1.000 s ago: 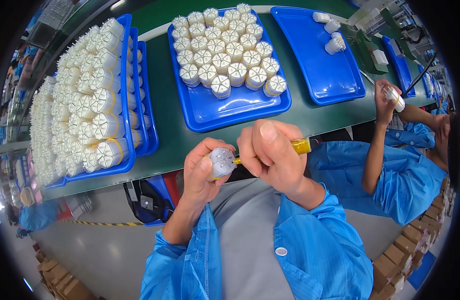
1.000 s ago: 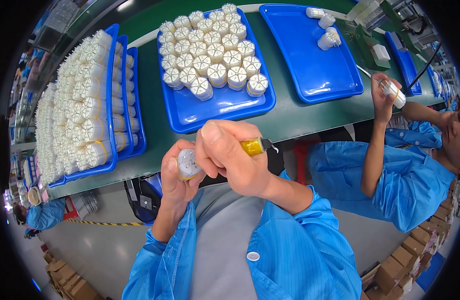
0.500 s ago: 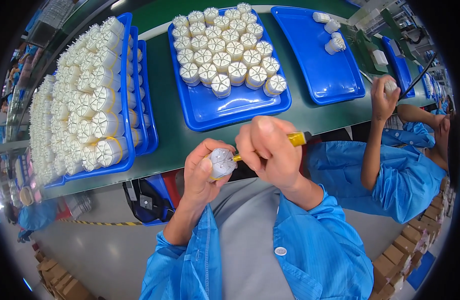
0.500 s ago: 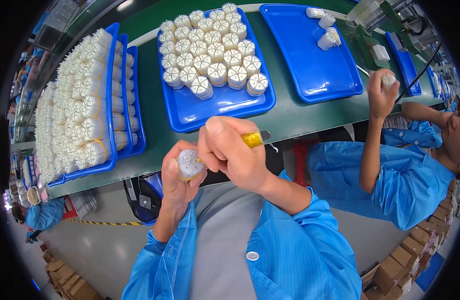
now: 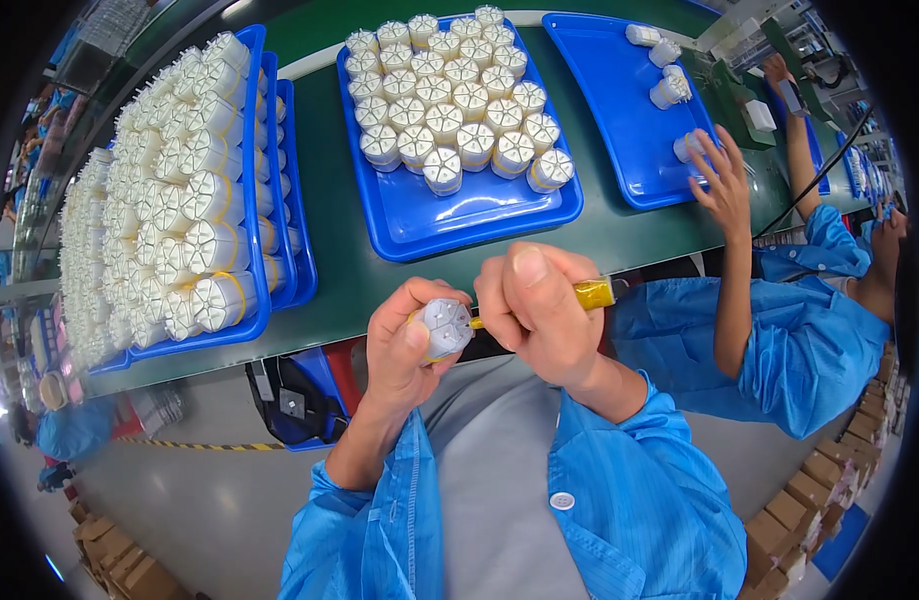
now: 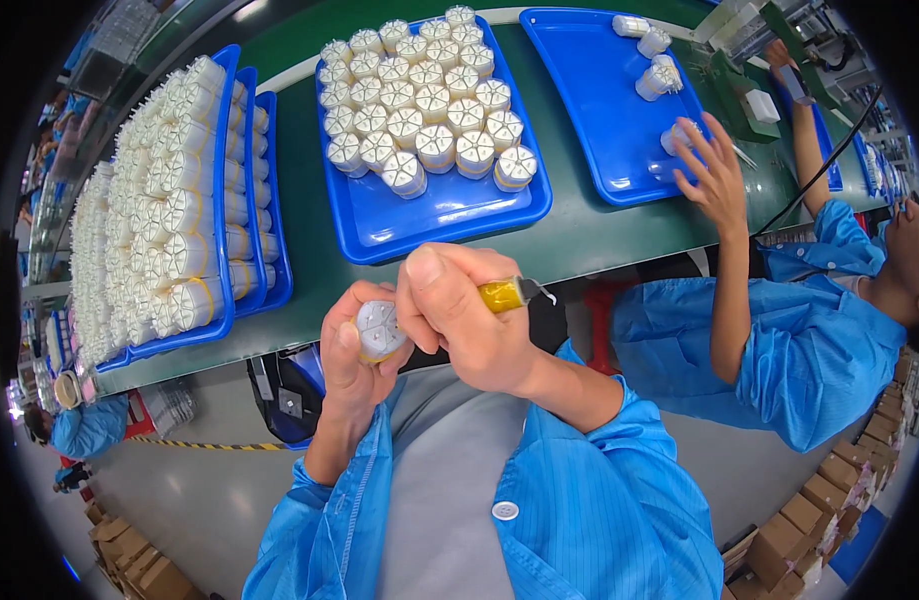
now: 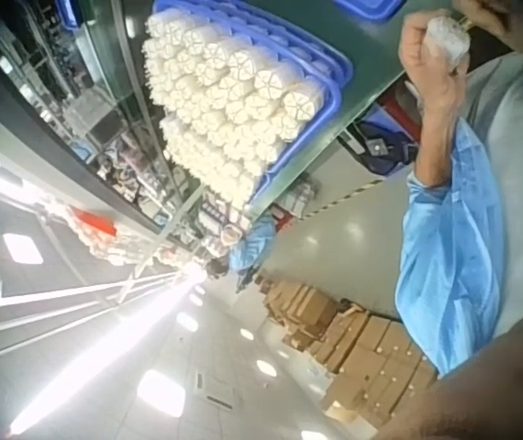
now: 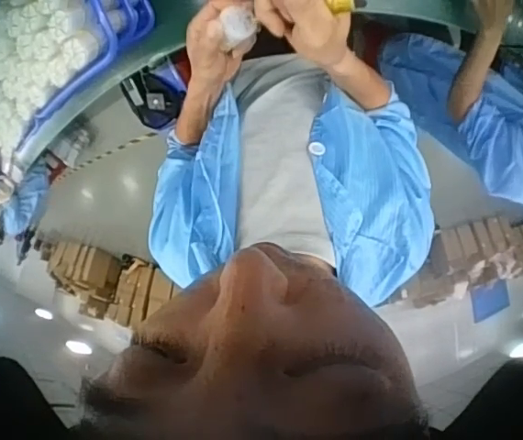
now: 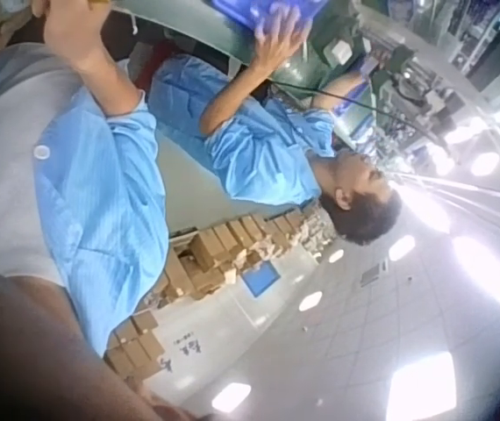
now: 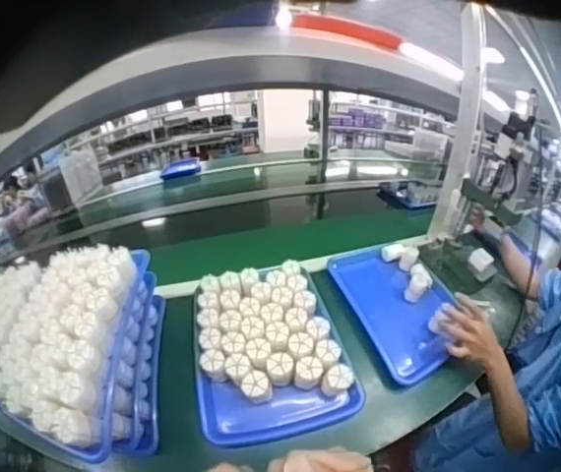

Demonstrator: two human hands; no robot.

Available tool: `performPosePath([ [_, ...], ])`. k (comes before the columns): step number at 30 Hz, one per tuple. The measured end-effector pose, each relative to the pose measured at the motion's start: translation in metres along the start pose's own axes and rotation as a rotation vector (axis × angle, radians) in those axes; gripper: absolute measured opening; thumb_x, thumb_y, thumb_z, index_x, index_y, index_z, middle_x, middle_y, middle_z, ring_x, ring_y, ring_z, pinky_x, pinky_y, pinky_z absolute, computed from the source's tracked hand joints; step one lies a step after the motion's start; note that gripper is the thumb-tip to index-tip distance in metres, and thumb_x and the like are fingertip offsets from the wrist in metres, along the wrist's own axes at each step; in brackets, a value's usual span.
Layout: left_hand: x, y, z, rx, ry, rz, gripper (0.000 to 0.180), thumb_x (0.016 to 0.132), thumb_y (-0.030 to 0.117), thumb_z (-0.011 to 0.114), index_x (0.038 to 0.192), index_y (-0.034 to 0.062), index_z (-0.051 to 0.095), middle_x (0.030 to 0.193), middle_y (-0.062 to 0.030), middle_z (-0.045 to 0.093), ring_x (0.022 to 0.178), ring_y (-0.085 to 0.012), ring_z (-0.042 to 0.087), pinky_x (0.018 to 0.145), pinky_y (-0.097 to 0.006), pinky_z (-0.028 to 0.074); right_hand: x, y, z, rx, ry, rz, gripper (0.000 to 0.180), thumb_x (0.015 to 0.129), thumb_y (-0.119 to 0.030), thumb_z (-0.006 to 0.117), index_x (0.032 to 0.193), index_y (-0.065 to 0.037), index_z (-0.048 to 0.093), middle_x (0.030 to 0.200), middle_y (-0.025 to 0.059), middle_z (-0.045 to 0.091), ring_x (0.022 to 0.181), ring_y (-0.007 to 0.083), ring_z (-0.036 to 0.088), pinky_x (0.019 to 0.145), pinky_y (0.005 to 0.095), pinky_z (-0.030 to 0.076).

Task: The person assembles small white plastic cylindrical components using a specialized hand tool, working on a factory production line.

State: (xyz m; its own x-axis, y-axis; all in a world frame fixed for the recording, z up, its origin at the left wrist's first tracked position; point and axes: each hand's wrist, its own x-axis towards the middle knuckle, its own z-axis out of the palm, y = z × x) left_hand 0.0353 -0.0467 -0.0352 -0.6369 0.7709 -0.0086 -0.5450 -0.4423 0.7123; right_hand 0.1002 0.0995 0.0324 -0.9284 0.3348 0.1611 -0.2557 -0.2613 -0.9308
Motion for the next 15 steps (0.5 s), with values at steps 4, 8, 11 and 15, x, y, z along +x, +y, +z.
performPosePath([
  [4,0.0025,-0.0021,-0.0057,0.043,0.024,-0.04,0.053,0.088,0.047,0.065,0.104,-0.0028,0.057,0.094,-0.008,0.058,0.063,-0.0065,0.051,0.044,-0.017,0.036,0.0089,0.0046,-0.0035,0.002,-0.005,0.068,0.047,0.103,-0.026,0.039,0.062,-0.006,0.048,0.054,-0.001,0.047,0.049,0.0054,0.035,0.046,0.025,0.029],
  [8,0.0027,-0.0017,-0.0026,0.004,0.013,-0.019,0.054,0.088,0.047,0.064,0.105,-0.0036,0.057,0.094,-0.0085,0.058,0.064,-0.0067,0.052,0.045,-0.017,0.037,0.0065,0.0007,-0.0078,0.095,0.004,0.064,0.044,0.102,-0.026,0.039,0.061,-0.01,0.037,0.05,0.0062,0.045,0.045,0.007,0.031,0.043,0.0255,0.025],
  [11,0.0036,0.0018,0.0022,0.018,0.05,-0.004,0.055,0.088,0.047,0.064,0.106,-0.0037,0.057,0.092,-0.0086,0.058,0.063,-0.0065,0.051,0.045,-0.017,0.037,0.0068,0.0013,-0.008,0.059,0.038,0.005,0.044,0.101,-0.026,0.039,0.061,-0.01,0.037,0.049,0.0072,0.045,0.045,0.0073,0.031,0.043,0.0255,0.025],
  [15,0.0038,0.0018,-0.0017,0.013,-0.002,-0.031,0.055,0.088,0.048,0.064,0.106,-0.0039,0.057,0.091,-0.0084,0.058,0.062,-0.0063,0.052,0.045,-0.017,0.037,0.007,0.0038,-0.007,0.051,0.04,-0.002,0.044,0.102,-0.027,0.038,0.061,-0.01,0.037,0.05,0.0067,0.045,0.046,0.0073,0.03,0.043,0.0257,0.025],
])
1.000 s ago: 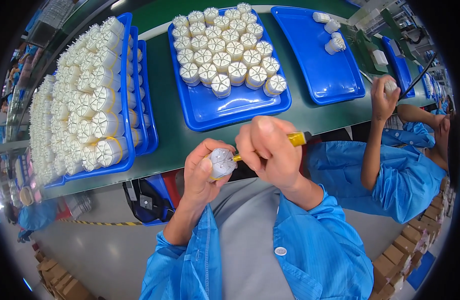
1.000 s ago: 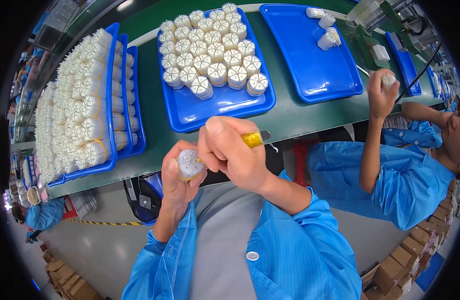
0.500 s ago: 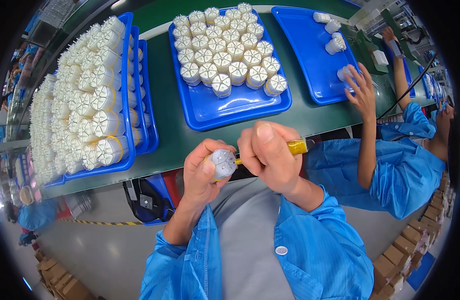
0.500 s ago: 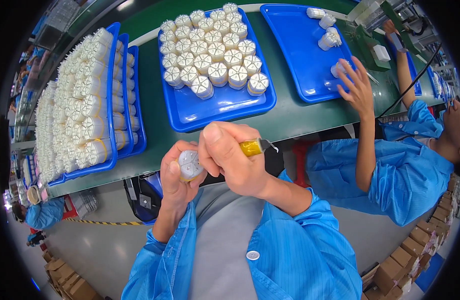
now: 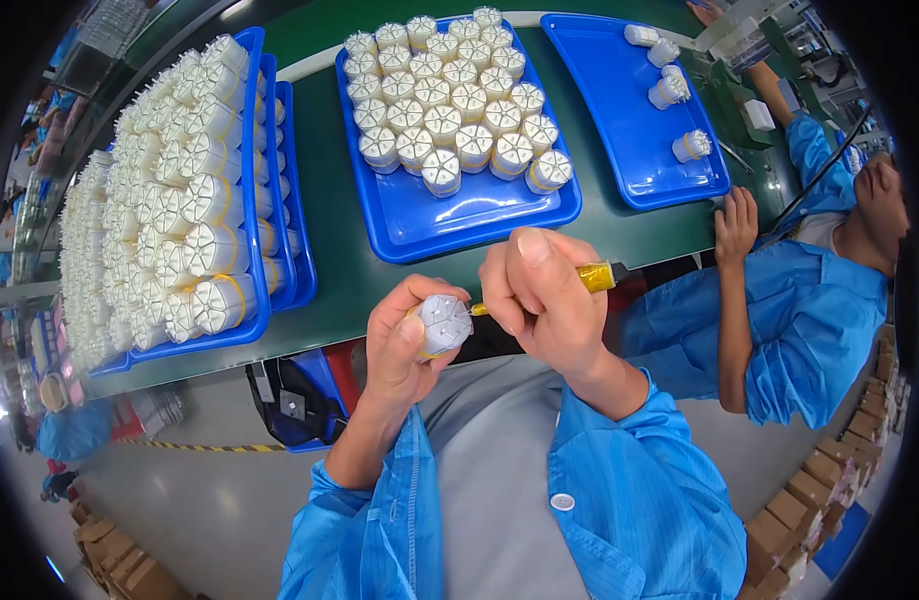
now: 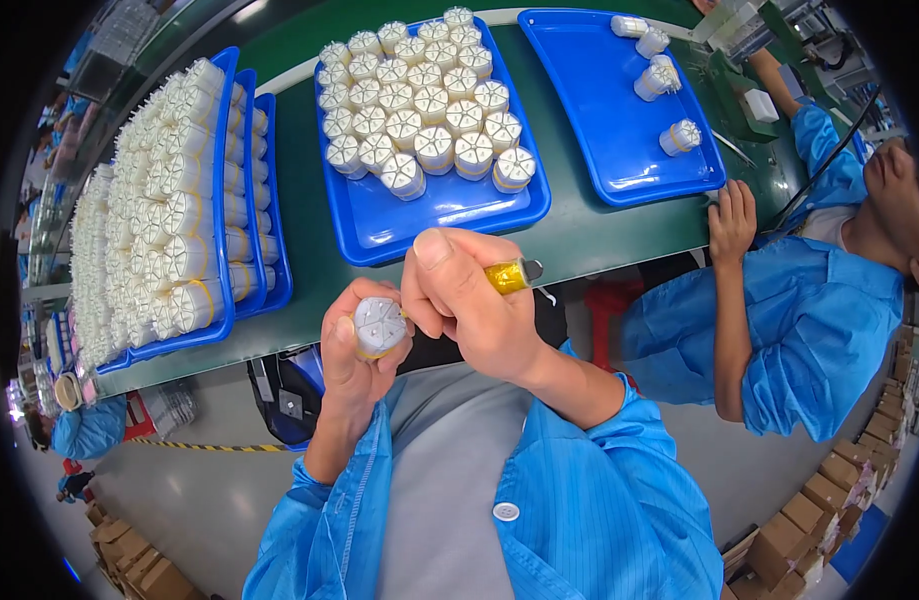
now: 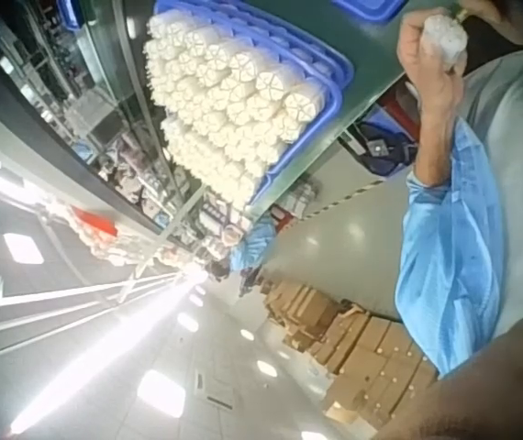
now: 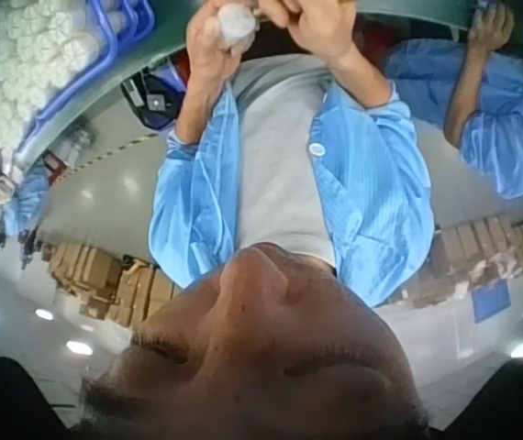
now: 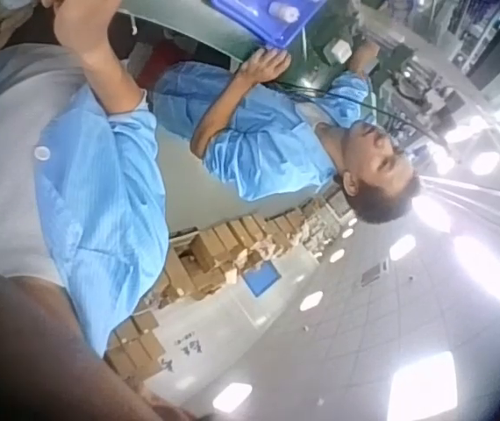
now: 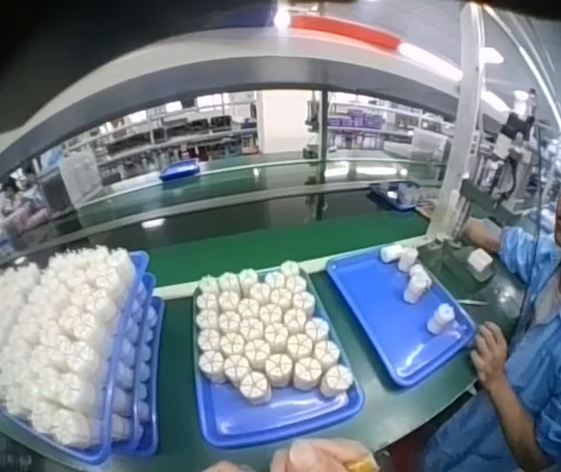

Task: The person assembles small white plastic cylindrical components using a specialized hand tool, working on a factory production line.

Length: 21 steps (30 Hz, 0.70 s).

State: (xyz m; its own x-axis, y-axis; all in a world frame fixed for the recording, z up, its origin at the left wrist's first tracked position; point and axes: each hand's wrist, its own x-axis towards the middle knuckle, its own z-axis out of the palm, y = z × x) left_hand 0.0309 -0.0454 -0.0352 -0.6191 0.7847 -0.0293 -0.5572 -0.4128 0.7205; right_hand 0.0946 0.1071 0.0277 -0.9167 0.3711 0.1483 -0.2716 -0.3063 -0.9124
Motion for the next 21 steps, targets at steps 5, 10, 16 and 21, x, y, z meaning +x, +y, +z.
performPosePath([
  [5,0.0,0.0,-0.001,0.047,0.001,0.009,0.053,0.087,0.046,0.066,0.106,-0.0031,0.058,0.091,-0.0064,0.058,0.062,-0.0056,0.051,0.045,-0.017,0.037,-0.001,-0.002,-0.001,-0.052,-0.033,0.007,0.046,0.103,-0.028,0.038,0.061,-0.008,0.042,0.051,0.0024,0.045,0.047,0.006,0.032,0.044,0.0252,0.026],
  [10,0.003,-0.002,-0.007,0.124,0.043,-0.037,0.05,0.087,0.042,0.068,0.108,-0.0017,0.057,0.092,-0.006,0.059,0.063,-0.0052,0.051,0.047,-0.018,0.036,0.002,0.006,0.0,-0.229,-0.069,0.043,0.045,0.103,-0.027,0.038,0.063,-0.008,0.04,0.051,0.0028,0.044,0.047,0.0069,0.029,0.045,0.026,0.024],
  [16,0.02,0.02,-0.001,0.273,0.114,0.032,0.044,0.089,0.036,0.064,0.111,0.0008,0.052,0.093,-0.0065,0.059,0.064,-0.0061,0.05,0.05,-0.018,0.037,0.001,0.028,-0.024,0.033,0.13,-0.053,0.045,0.103,-0.03,0.038,0.063,-0.009,0.039,0.054,0.0057,0.046,0.047,0.0068,0.032,0.044,0.024,0.025],
  [21,0.057,0.034,-0.016,1.07,0.342,0.223,0.038,0.081,0.008,0.068,0.114,-0.0011,0.051,0.101,-0.0092,0.057,0.086,-0.0142,0.057,0.075,-0.027,0.047,-0.013,0.044,-0.045,-0.001,0.228,-0.08,0.047,0.103,-0.033,0.039,0.063,-0.009,0.036,0.056,0.0072,0.05,0.045,0.0055,0.03,0.041,0.0227,0.025],
])
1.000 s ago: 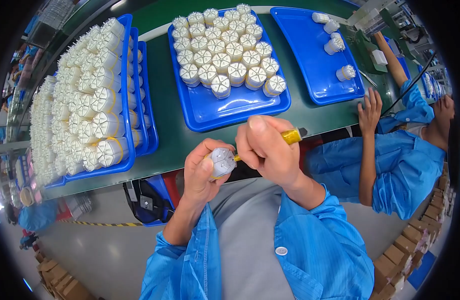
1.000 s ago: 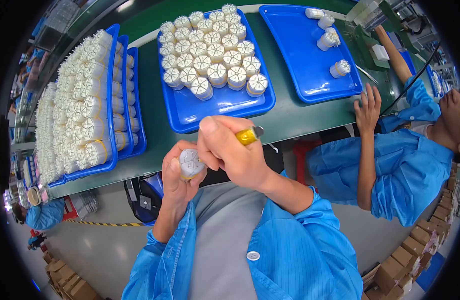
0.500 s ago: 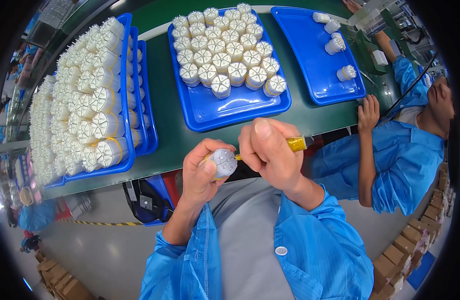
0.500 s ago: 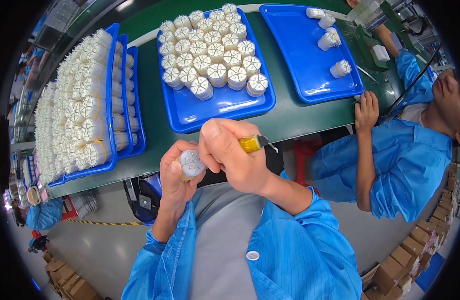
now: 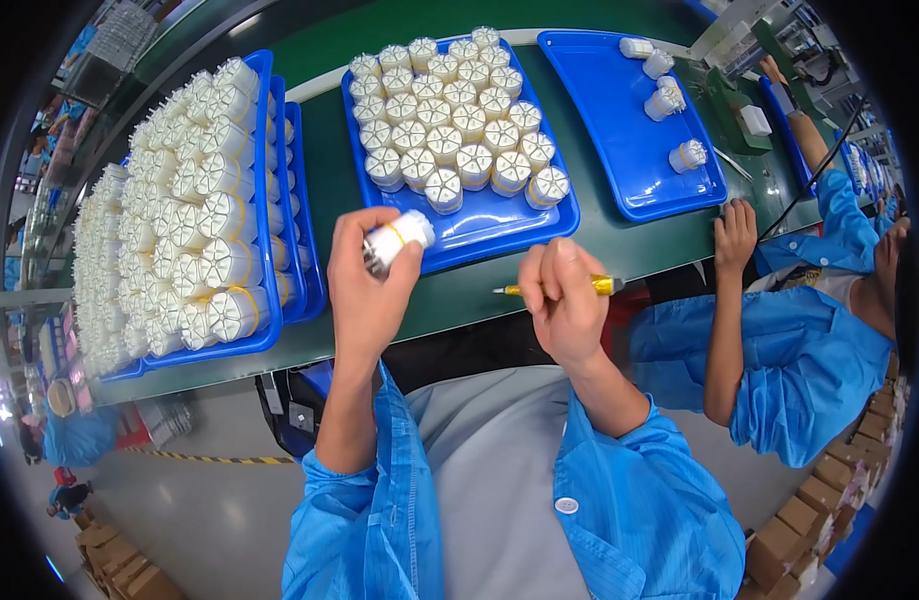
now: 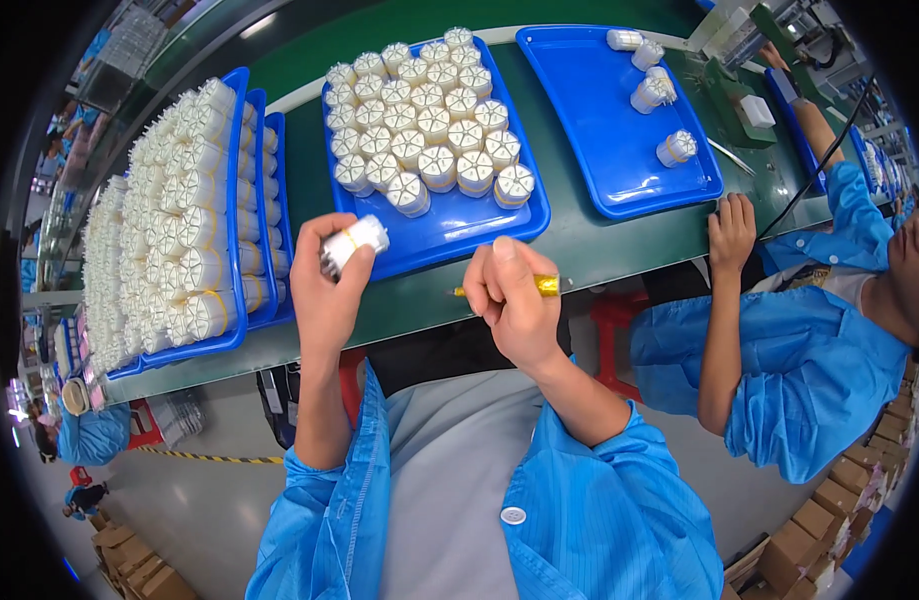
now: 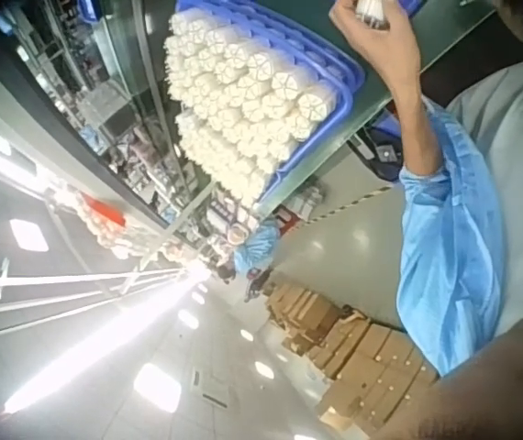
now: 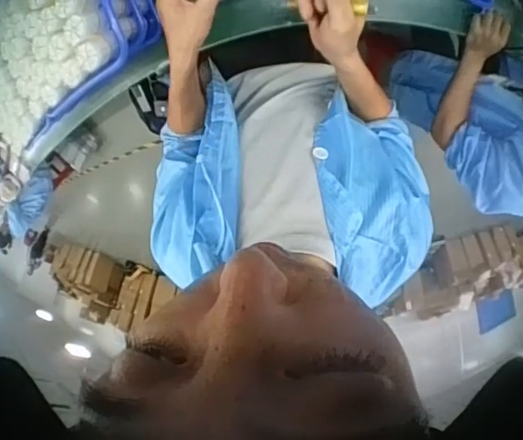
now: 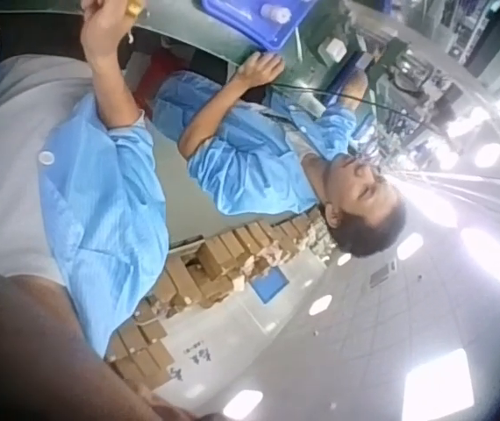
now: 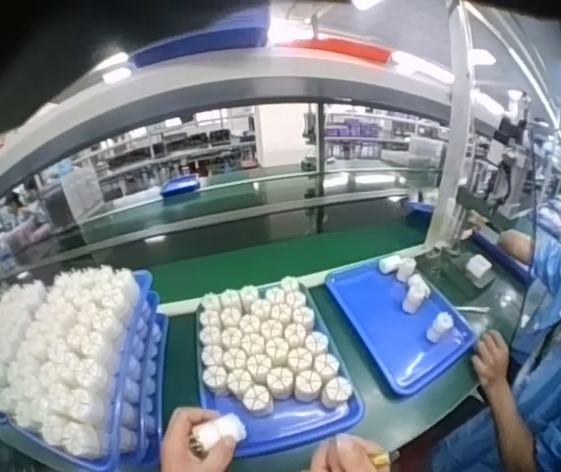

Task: The person assembles small white plastic cylindrical components using a specialized hand tool, working on a factory production line.

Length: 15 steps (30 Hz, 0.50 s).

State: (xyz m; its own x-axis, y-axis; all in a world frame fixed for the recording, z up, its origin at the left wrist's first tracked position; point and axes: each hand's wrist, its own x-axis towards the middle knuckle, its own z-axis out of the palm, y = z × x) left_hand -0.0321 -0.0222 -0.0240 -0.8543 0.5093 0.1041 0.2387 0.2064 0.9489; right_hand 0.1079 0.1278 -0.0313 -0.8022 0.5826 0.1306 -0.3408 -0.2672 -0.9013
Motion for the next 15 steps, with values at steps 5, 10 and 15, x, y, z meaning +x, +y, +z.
performPosePath([
  [5,0.035,-0.019,0.015,0.507,0.179,0.221,0.045,0.076,0.008,0.074,0.113,-0.0017,0.051,0.104,-0.0183,0.057,0.097,-0.0375,0.058,0.088,-0.042,0.046,-0.012,0.017,-0.016,-0.04,0.055,0.049,0.048,0.103,-0.033,0.04,0.062,-0.009,0.038,0.057,0.0061,0.05,0.045,0.0053,0.033,0.041,0.0224,0.025],
  [10,0.041,-0.015,0.023,0.634,0.216,0.271,0.057,0.073,0.012,0.078,0.12,-0.0008,0.049,0.114,-0.0194,0.054,0.106,-0.0359,0.054,0.092,-0.04,0.045,-0.017,0.017,-0.038,-0.103,0.143,0.073,0.049,0.102,-0.033,0.041,0.061,-0.008,0.038,0.057,0.0046,0.05,0.047,0.0046,0.034,0.042,0.0223,0.026],
  [15,0.034,0.018,0.039,0.616,0.3,0.436,0.073,0.069,0.007,0.078,0.132,-0.0011,0.043,0.128,-0.0225,0.041,0.121,-0.0388,0.041,0.103,-0.045,0.035,-0.013,0.014,-0.063,-0.167,0.146,0.134,0.049,0.101,-0.032,0.045,0.061,-0.005,0.051,0.054,-0.0001,0.049,0.05,0.0048,0.038,0.047,0.0239,0.03],
])
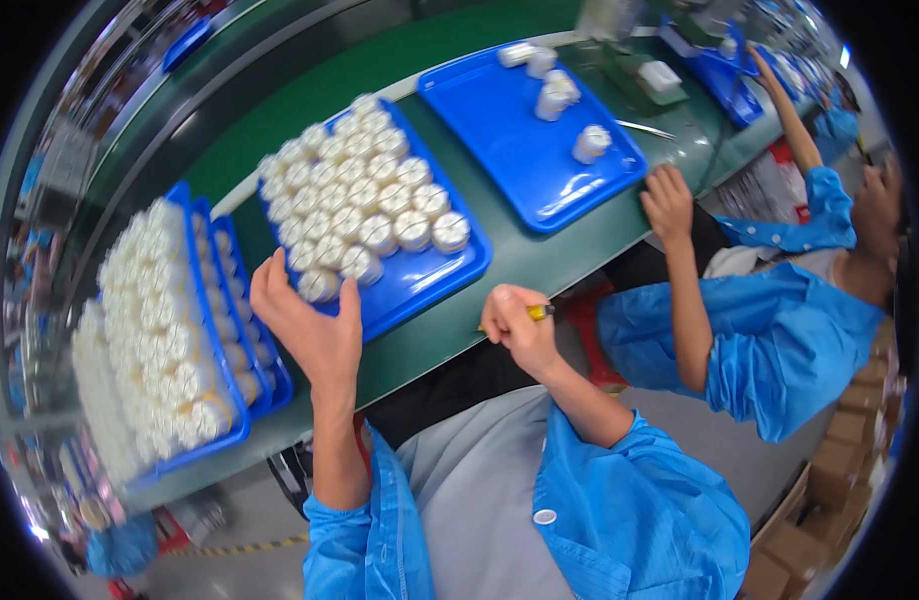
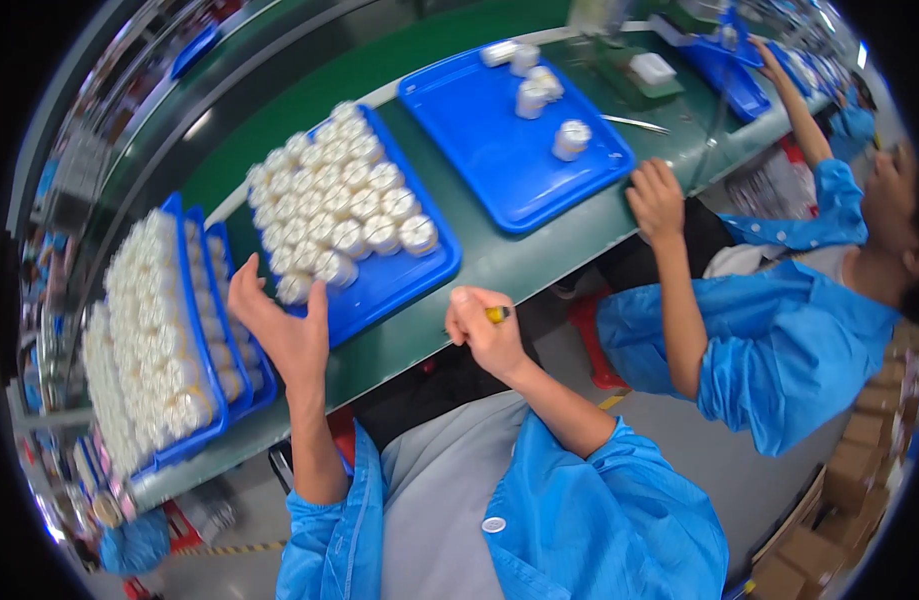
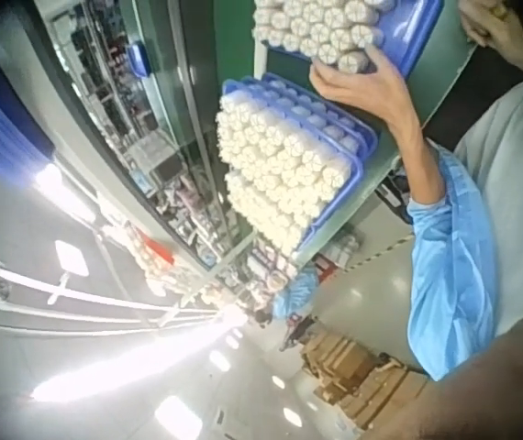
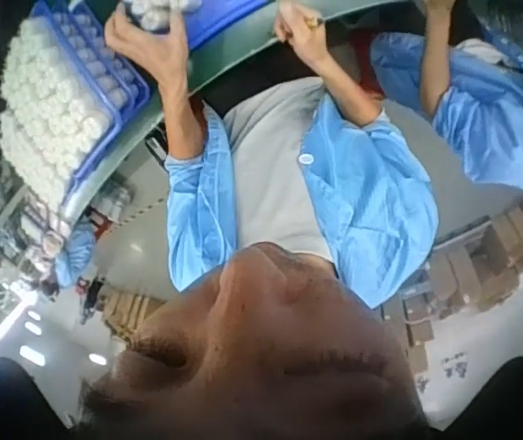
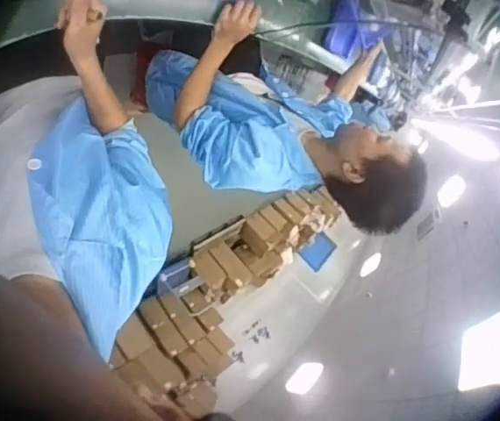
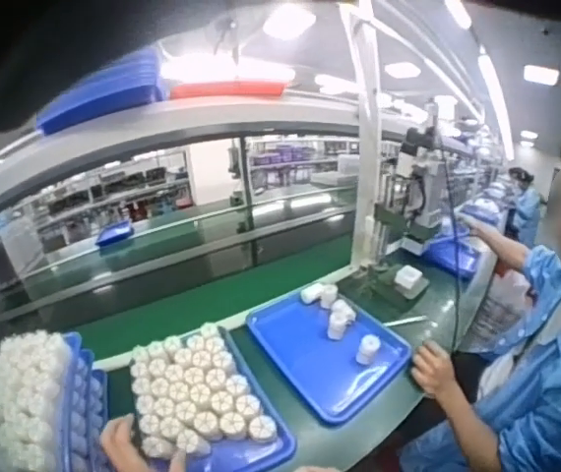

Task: The person assembles small white plastic cylindrical components using a specialized hand tool, working on a factory production line.

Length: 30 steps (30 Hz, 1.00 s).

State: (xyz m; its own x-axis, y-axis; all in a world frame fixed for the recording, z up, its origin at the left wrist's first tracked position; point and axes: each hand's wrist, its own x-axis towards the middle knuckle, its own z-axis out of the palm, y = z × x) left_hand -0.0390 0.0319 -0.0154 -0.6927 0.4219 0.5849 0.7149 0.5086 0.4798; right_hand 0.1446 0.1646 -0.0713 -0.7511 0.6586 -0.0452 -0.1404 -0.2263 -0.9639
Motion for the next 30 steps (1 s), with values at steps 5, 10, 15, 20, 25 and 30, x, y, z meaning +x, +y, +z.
performPosePath([
  [5,0.031,0.091,0.041,-0.329,-0.12,0.295,0.06,0.072,0.007,0.073,0.126,0.0014,0.049,0.125,-0.0187,0.047,0.117,-0.0348,0.047,0.099,-0.042,0.039,0.007,0.008,-0.012,-0.1,-0.096,-0.121,0.046,0.101,-0.026,0.046,0.064,-0.001,0.052,0.054,0.0028,0.05,0.05,0.0088,0.045,0.048,0.0262,0.034],
  [10,0.06,0.173,0.14,-0.391,-0.466,0.453,0.06,0.075,0.017,0.073,0.13,0.0077,0.05,0.121,-0.0194,0.052,0.111,-0.0383,0.055,0.092,-0.044,0.048,0.008,0.007,-0.009,-0.072,-0.12,-0.168,0.04,0.1,-0.016,0.048,0.064,0.0,0.05,0.053,0.0034,0.048,0.049,0.0097,0.045,0.047,0.0289,0.034],
  [15,0.068,0.209,0.219,-0.229,-0.647,0.539,0.062,0.077,0.021,0.073,0.134,0.0115,0.048,0.119,-0.0191,0.054,0.105,-0.0384,0.058,0.085,-0.046,0.051,0.009,0.017,-0.012,-0.051,-0.105,-0.209,0.036,0.1,-0.015,0.047,0.068,0.0,0.053,0.054,0.004,0.05,0.05,0.0109,0.048,0.048,0.029,0.037],
  [20,0.073,0.198,0.256,-0.241,-0.731,0.558,0.036,0.079,0.016,0.07,0.113,0.0081,0.061,0.102,-0.0197,0.062,0.094,-0.0386,0.062,0.081,-0.047,0.051,0.01,0.023,-0.011,0.012,-0.135,-0.224,0.032,0.1,-0.014,0.046,0.073,0.001,0.055,0.054,0.0044,0.052,0.049,0.0113,0.05,0.048,0.029,0.038],
  [25,0.074,0.194,0.246,-0.193,-0.788,0.611,0.031,0.077,0.015,0.07,0.106,0.0061,0.064,0.098,-0.019,0.064,0.092,-0.04,0.062,0.081,-0.048,0.051,0.011,0.02,-0.009,-0.05,-0.132,-0.231,0.036,0.1,-0.015,0.048,0.068,0.0,0.053,0.053,0.0044,0.051,0.048,0.0114,0.049,0.047,0.0295,0.038],
  [30,0.079,0.175,0.2,-0.363,-0.922,0.272,0.023,0.079,0.01,0.069,0.1,0.0043,0.062,0.099,-0.0168,0.065,0.086,-0.0306,0.067,0.076,-0.041,0.055,0.013,0.021,-0.01,-0.064,-0.123,-0.263,0.04,0.099,-0.016,0.049,0.062,-0.001,0.045,0.052,0.003,0.047,0.047,0.01,0.043,0.046,0.0299,0.036],
])
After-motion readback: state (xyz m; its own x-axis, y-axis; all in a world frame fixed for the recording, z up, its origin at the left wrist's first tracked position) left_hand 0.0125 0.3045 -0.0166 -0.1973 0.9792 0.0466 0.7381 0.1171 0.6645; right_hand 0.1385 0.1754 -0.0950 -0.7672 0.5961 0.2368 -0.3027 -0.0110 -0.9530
